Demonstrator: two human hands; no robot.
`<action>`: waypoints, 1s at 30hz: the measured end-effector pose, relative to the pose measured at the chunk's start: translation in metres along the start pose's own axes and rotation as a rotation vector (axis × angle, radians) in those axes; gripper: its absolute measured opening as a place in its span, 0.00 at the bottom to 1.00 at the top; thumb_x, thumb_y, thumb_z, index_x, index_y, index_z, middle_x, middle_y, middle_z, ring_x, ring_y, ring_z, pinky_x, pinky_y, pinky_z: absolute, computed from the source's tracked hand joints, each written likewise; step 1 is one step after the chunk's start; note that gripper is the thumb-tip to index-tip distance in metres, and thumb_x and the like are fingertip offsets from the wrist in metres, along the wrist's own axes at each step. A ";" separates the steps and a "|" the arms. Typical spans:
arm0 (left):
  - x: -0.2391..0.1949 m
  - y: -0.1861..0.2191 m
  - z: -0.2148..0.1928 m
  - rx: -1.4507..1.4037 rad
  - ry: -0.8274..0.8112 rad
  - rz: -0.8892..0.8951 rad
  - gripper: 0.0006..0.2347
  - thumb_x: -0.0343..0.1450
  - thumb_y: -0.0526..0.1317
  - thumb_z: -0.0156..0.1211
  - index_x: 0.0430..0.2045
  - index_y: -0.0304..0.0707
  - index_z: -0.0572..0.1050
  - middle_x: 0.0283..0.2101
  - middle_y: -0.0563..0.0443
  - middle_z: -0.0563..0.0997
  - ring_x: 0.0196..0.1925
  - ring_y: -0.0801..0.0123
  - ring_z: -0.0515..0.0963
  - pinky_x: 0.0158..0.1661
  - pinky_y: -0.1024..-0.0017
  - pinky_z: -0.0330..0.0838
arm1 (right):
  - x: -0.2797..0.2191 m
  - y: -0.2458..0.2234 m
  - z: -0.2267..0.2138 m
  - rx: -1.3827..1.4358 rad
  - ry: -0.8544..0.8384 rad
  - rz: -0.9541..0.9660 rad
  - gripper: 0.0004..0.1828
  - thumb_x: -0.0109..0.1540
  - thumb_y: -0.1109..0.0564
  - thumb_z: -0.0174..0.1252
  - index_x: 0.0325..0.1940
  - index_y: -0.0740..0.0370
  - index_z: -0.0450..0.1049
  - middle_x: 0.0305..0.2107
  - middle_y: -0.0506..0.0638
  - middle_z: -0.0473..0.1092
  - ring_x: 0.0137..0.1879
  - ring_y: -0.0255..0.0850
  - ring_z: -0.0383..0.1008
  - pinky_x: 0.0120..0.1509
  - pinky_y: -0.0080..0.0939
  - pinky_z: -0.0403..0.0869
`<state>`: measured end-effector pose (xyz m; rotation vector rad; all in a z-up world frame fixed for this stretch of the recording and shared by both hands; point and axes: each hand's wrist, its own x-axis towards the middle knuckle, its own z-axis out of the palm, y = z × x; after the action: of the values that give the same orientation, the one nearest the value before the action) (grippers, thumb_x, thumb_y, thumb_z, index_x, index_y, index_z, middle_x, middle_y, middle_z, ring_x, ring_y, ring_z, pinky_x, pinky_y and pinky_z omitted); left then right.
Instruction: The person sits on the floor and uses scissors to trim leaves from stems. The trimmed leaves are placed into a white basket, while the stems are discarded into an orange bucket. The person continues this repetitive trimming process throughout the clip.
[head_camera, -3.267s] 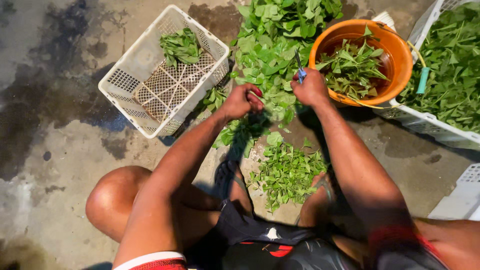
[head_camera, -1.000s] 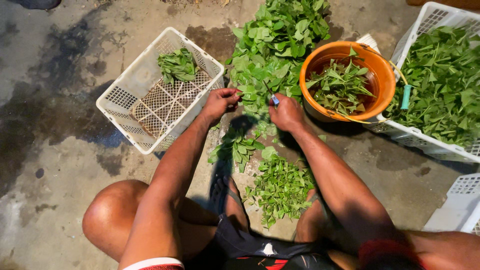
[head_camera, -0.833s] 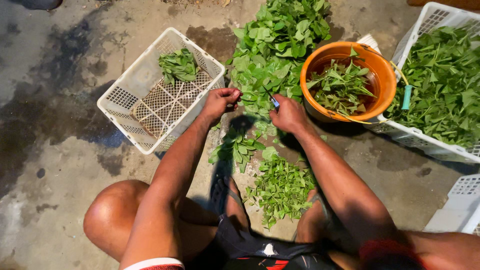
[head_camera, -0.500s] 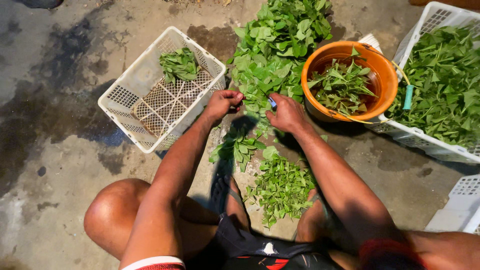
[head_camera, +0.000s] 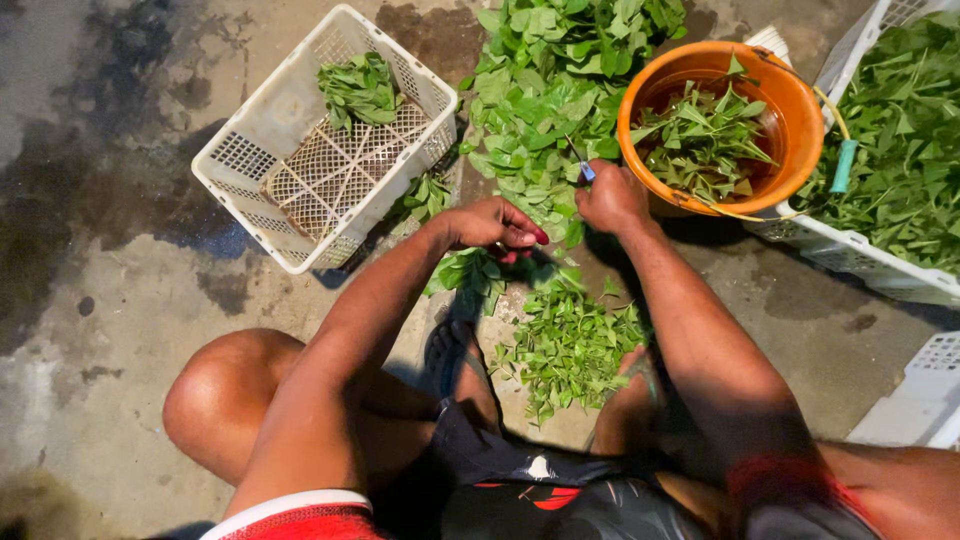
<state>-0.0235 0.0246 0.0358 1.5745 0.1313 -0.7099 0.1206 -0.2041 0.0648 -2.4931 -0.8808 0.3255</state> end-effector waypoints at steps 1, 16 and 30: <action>0.000 -0.003 0.003 0.125 0.057 0.057 0.09 0.72 0.38 0.65 0.44 0.38 0.83 0.38 0.52 0.86 0.39 0.70 0.83 0.44 0.68 0.77 | -0.001 0.001 0.001 0.005 -0.013 0.009 0.17 0.58 0.49 0.66 0.46 0.59 0.76 0.36 0.64 0.77 0.45 0.63 0.77 0.52 0.62 0.75; -0.021 -0.064 -0.007 1.346 0.412 -0.017 0.07 0.67 0.39 0.58 0.29 0.38 0.81 0.36 0.35 0.84 0.40 0.41 0.84 0.42 0.53 0.79 | -0.006 -0.009 0.006 -0.031 -0.148 0.048 0.16 0.58 0.51 0.64 0.46 0.60 0.75 0.39 0.65 0.77 0.49 0.65 0.76 0.55 0.64 0.73; -0.024 -0.050 -0.018 1.280 0.440 -0.088 0.07 0.64 0.35 0.58 0.30 0.38 0.82 0.37 0.35 0.83 0.41 0.44 0.84 0.43 0.56 0.78 | -0.010 -0.012 0.002 -0.039 -0.179 0.051 0.17 0.58 0.51 0.64 0.47 0.60 0.75 0.40 0.66 0.76 0.51 0.65 0.75 0.55 0.64 0.73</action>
<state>-0.0603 0.0572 0.0046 2.9609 0.0608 -0.4890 0.1062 -0.2022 0.0699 -2.5560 -0.9019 0.5610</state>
